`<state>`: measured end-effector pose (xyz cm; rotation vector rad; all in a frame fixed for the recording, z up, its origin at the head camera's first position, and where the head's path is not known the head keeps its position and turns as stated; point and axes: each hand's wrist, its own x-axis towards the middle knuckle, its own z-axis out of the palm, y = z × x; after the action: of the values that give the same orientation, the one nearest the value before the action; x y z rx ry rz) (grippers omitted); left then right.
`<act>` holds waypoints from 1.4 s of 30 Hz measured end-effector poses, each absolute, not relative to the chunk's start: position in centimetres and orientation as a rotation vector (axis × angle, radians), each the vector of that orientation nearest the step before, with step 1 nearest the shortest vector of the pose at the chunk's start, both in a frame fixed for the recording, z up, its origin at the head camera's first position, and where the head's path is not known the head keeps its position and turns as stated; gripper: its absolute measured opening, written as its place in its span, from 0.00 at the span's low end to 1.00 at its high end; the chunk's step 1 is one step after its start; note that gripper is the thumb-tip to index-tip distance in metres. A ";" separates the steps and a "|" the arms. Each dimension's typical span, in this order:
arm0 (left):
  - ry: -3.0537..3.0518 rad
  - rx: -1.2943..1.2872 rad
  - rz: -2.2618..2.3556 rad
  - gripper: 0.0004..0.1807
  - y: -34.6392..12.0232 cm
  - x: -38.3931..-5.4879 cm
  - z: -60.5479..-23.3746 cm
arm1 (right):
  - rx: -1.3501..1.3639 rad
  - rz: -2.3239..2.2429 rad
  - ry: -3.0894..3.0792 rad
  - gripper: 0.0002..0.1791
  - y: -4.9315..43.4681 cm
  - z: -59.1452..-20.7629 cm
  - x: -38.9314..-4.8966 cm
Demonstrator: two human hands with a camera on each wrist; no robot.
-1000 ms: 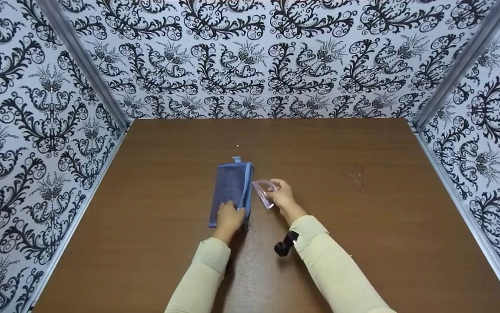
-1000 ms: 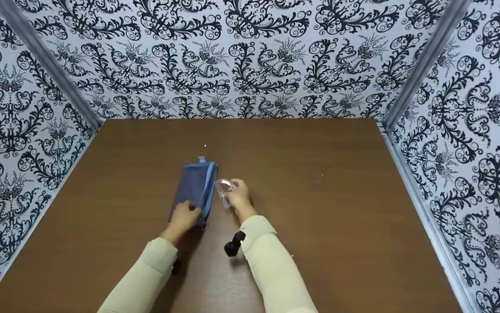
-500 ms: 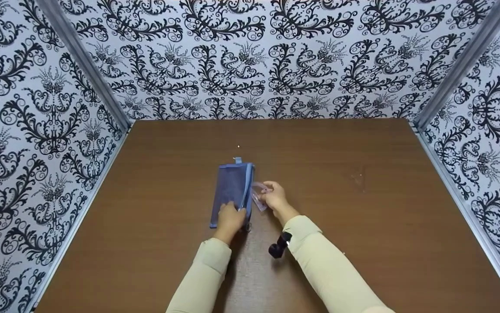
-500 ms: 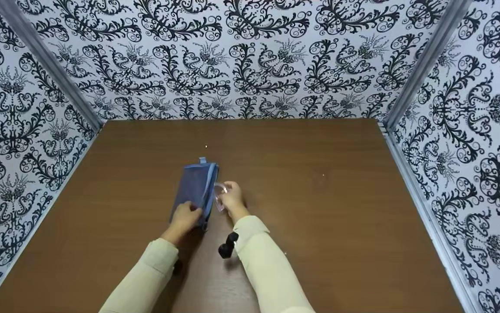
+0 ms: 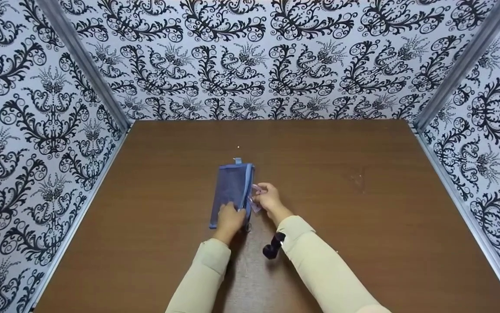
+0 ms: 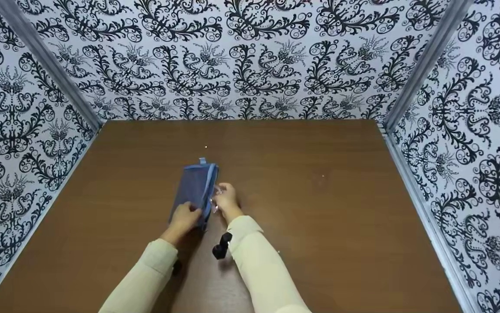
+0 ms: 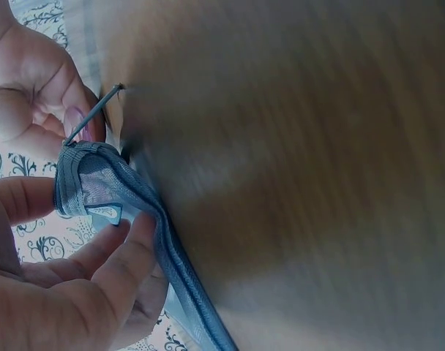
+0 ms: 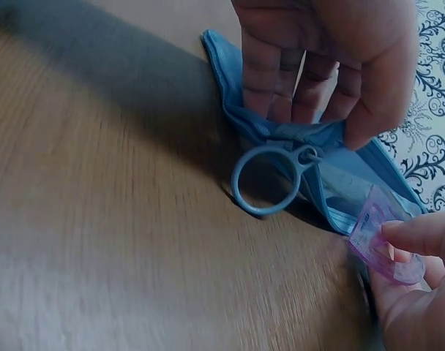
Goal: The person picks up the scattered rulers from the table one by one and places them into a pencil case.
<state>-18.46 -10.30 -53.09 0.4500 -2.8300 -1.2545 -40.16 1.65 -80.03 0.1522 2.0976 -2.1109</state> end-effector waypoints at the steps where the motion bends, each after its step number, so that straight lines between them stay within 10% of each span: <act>1: -2.836 0.454 -1.257 0.23 -10.3 -18.4 -53.1 | 0.146 -2.115 2.096 0.37 1.6 -78.4 -39.2; 8: -2.830 0.454 -1.258 0.23 -10.3 -18.3 -53.6 | 0.135 -2.133 2.112 0.31 1.0 -69.8 -33.7; 21: -2.842 0.450 -1.237 0.19 -10.4 -18.3 -53.6 | 0.119 -2.101 2.063 0.35 -0.3 -81.3 -40.0; 31: -2.859 0.482 -1.258 0.23 -10.5 -18.1 -53.8 | 0.048 -2.058 2.078 0.26 -0.5 -69.1 -32.4; 38: -2.863 0.480 -1.244 0.23 -10.5 -18.3 -53.6 | 0.075 -2.088 1.942 0.24 -0.9 -81.1 -39.8; 42: -2.847 0.473 -1.249 0.21 -10.4 -18.4 -53.5 | 0.071 -2.073 1.943 0.26 -0.7 -74.2 -36.0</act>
<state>-18.39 -10.42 -53.48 0.4733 -2.8468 -1.2493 -35.98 -0.66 -74.16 0.0706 1.9431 -2.0734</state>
